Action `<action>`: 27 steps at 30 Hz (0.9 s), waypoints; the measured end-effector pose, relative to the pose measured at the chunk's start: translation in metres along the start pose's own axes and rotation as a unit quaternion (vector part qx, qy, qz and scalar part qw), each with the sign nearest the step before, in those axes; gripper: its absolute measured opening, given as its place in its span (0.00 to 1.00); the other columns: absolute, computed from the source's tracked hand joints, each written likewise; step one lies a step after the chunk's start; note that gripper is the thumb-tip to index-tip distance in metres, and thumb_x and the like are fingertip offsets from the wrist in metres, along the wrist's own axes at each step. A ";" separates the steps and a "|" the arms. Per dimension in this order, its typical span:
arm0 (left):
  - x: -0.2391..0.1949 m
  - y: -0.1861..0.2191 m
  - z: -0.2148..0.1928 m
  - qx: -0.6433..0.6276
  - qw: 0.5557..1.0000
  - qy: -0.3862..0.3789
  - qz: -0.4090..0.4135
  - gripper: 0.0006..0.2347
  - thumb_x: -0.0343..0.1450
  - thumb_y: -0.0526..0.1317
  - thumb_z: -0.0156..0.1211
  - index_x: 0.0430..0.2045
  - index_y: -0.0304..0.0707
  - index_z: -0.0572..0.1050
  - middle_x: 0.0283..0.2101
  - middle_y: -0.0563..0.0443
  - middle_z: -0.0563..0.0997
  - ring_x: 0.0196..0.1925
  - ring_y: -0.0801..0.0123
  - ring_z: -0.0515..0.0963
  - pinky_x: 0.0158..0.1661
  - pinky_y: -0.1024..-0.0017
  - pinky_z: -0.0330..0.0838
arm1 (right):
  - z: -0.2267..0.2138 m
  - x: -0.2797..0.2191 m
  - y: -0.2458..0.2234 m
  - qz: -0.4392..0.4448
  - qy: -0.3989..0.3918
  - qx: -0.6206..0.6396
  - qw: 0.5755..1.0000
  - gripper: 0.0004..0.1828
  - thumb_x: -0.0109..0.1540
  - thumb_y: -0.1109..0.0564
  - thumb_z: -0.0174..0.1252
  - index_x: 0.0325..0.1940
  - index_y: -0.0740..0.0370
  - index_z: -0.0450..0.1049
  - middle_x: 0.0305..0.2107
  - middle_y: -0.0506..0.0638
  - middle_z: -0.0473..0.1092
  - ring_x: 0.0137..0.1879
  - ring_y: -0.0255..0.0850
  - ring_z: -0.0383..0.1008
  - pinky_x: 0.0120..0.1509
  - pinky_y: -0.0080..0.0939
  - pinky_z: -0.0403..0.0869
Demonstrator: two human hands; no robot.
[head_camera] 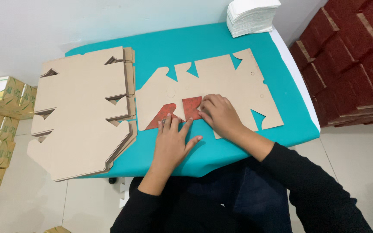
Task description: The person folds a flat cardboard piece into a box shape on a teal table. They then place a white tissue inside the assembled box and close the lid.
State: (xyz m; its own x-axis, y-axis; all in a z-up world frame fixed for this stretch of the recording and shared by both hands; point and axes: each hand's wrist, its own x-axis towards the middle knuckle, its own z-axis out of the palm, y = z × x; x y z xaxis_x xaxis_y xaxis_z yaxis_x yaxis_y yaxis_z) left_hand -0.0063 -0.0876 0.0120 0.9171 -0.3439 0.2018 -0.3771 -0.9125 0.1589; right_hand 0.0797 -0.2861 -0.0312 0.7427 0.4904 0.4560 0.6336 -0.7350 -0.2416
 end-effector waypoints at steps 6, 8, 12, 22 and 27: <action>0.002 0.002 0.002 -0.020 0.999 0.009 -0.029 0.28 0.69 0.65 0.38 0.50 0.47 0.73 0.46 0.45 0.70 0.61 0.40 0.66 0.55 0.41 0.61 | -0.039 -0.005 -0.029 -0.111 -0.034 -0.081 0.990 0.14 0.56 0.54 0.55 0.46 0.44 0.75 0.55 0.46 0.66 0.73 0.50 0.48 0.74 0.57 0.45; 0.001 0.002 0.001 -0.027 0.999 0.005 -0.031 0.28 0.69 0.65 0.38 0.51 0.46 0.72 0.46 0.45 0.70 0.61 0.40 0.66 0.55 0.41 0.61 | -0.037 -0.008 -0.023 -0.102 -0.044 -0.087 0.990 0.15 0.55 0.53 0.55 0.46 0.41 0.75 0.56 0.45 0.65 0.74 0.50 0.46 0.75 0.57 0.44; -0.002 -0.001 0.004 -0.026 0.999 0.022 -0.024 0.27 0.69 0.64 0.39 0.52 0.46 0.71 0.47 0.44 0.71 0.61 0.41 0.66 0.56 0.43 0.61 | -0.039 -0.016 -0.016 -0.057 -0.059 -0.095 0.992 0.15 0.55 0.51 0.55 0.45 0.38 0.77 0.55 0.43 0.68 0.74 0.49 0.46 0.76 0.56 0.42; -0.007 -0.009 0.013 -0.006 0.998 0.068 -0.005 0.24 0.70 0.62 0.41 0.53 0.50 0.71 0.46 0.47 0.71 0.60 0.44 0.69 0.55 0.47 0.64 | -0.066 -0.026 0.014 0.053 -0.165 0.076 0.982 0.20 0.58 0.55 0.48 0.54 0.43 0.74 0.60 0.42 0.64 0.72 0.46 0.51 0.76 0.54 0.43; -0.010 -0.035 0.035 0.047 0.988 0.144 -0.040 0.18 0.69 0.61 0.47 0.41 0.56 0.76 0.38 0.55 0.71 0.53 0.56 0.75 0.52 0.57 0.70 | -0.101 -0.042 0.027 0.070 -0.192 0.138 0.969 0.44 0.48 0.38 0.67 0.64 0.53 0.63 0.65 0.56 0.56 0.72 0.58 0.46 0.75 0.55 0.45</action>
State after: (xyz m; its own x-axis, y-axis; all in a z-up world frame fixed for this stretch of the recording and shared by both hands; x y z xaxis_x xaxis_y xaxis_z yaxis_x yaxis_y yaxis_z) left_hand 0.0025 -0.0604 -0.0297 0.8633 -0.2056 0.4608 -0.2795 -0.9552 0.0975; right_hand 0.0442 -0.3738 0.0297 0.8173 0.5728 0.0632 0.5160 -0.6786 -0.5227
